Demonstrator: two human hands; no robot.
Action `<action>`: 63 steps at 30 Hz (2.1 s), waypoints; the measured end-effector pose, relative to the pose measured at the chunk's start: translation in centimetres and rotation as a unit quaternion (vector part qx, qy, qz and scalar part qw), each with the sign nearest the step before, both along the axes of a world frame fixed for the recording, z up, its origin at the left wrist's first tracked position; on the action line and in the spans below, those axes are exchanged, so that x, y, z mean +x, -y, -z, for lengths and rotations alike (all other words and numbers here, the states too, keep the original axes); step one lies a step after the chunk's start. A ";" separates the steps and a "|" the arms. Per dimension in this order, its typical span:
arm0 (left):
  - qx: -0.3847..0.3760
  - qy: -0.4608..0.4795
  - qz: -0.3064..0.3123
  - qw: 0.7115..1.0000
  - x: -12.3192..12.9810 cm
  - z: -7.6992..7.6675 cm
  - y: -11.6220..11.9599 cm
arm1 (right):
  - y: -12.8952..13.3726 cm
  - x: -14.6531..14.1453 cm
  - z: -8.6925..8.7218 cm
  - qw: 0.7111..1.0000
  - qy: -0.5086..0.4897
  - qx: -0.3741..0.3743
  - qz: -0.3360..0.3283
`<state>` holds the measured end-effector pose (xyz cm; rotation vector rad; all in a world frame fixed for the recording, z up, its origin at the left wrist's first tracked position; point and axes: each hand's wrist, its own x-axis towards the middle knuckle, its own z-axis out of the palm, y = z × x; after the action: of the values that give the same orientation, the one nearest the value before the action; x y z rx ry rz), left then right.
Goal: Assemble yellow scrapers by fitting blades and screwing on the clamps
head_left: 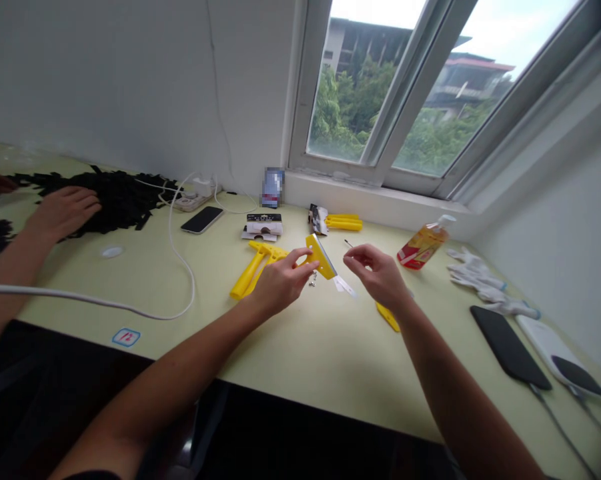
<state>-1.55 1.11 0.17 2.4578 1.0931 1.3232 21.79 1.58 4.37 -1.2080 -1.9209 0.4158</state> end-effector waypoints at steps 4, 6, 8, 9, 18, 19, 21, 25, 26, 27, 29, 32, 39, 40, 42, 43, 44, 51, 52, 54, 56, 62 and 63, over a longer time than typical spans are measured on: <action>0.025 -0.058 -0.017 0.998 0.3 -0.1 0.5 | 2.2 -1.3 0.7 1.000 0.002 0.005 -0.003; 0.050 -0.086 -0.023 0.995 0.5 -0.4 0.9 | 2.6 -1.9 1.1 1.000 0.006 0.019 0.010; 0.081 -0.111 -0.028 0.990 0.7 -0.5 1.2 | 2.6 -2.2 1.3 0.999 0.005 0.035 0.016; 0.097 -0.121 -0.032 0.987 0.8 -0.5 1.3 | 2.6 -2.2 1.4 0.999 0.004 0.042 0.015; 0.178 -0.163 -0.057 0.969 1.1 0.0 1.4 | 1.8 -2.1 2.8 0.992 -0.126 -0.023 -0.021; 0.179 -0.163 -0.058 0.969 1.1 0.1 1.4 | 1.7 -2.1 3.0 0.985 -0.159 -0.057 -0.037; 0.182 -0.166 -0.058 0.967 1.1 0.1 1.4 | 1.5 -2.3 3.3 0.964 -0.219 -0.124 -0.083; 0.191 -0.176 -0.053 0.964 1.1 0.3 1.4 | 1.5 -2.7 3.8 0.938 -0.278 -0.165 -0.125; 0.193 -0.177 -0.051 0.964 1.1 0.3 1.3 | 1.5 -2.8 3.8 0.936 -0.285 -0.165 -0.123; 0.195 -0.178 -0.050 0.963 1.1 0.3 1.3 | 1.5 -2.9 3.9 0.933 -0.293 -0.167 -0.122; 0.196 -0.179 -0.049 0.963 1.1 0.4 1.3 | 1.6 -2.9 3.8 0.924 -0.311 -0.186 -0.121; 0.195 -0.181 -0.049 0.963 1.1 0.4 1.3 | 1.7 -2.7 3.5 0.911 -0.328 -0.218 -0.120; 0.196 -0.182 -0.042 0.963 1.2 0.3 1.5 | 1.3 -1.7 3.7 0.892 -0.333 -0.267 -0.150; 0.192 -0.184 -0.039 0.963 1.2 0.2 1.5 | 1.2 -1.6 3.7 0.890 -0.328 -0.276 -0.156; 0.183 -0.196 -0.036 0.963 1.2 0.2 1.6 | 1.1 -1.5 3.7 0.893 -0.310 -0.286 -0.158; 0.180 -0.204 -0.036 0.962 1.2 0.2 1.6 | 1.1 -1.5 3.7 0.898 -0.300 -0.285 -0.153; 0.178 -0.212 -0.037 0.960 1.2 0.2 1.5 | 1.2 -1.7 3.7 0.904 -0.291 -0.278 -0.144; 0.171 -0.237 -0.048 0.955 1.2 0.4 1.5 | 1.7 -2.7 4.0 0.940 -0.239 -0.227 -0.088; 0.170 -0.236 -0.047 0.956 1.2 0.4 1.5 | 1.8 -2.8 4.1 0.943 -0.235 -0.221 -0.081; 0.168 -0.230 -0.043 0.958 1.3 0.4 1.5 | 1.8 -3.0 4.3 0.946 -0.239 -0.209 -0.073; 0.163 -0.222 -0.038 0.961 1.3 0.5 1.5 | 1.8 -3.0 4.5 0.940 -0.254 -0.211 -0.080; 0.126 -0.189 -0.036 0.973 1.3 1.0 1.1 | 1.6 -2.7 5.1 0.936 -0.262 -0.213 -0.103; 0.122 -0.190 -0.036 0.974 1.3 1.0 1.0 | 1.7 -2.7 5.2 0.944 -0.247 -0.196 -0.097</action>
<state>-0.29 0.12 -0.85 2.9704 1.1671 1.0877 19.14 -0.08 -0.82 -1.0266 -1.5561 1.1374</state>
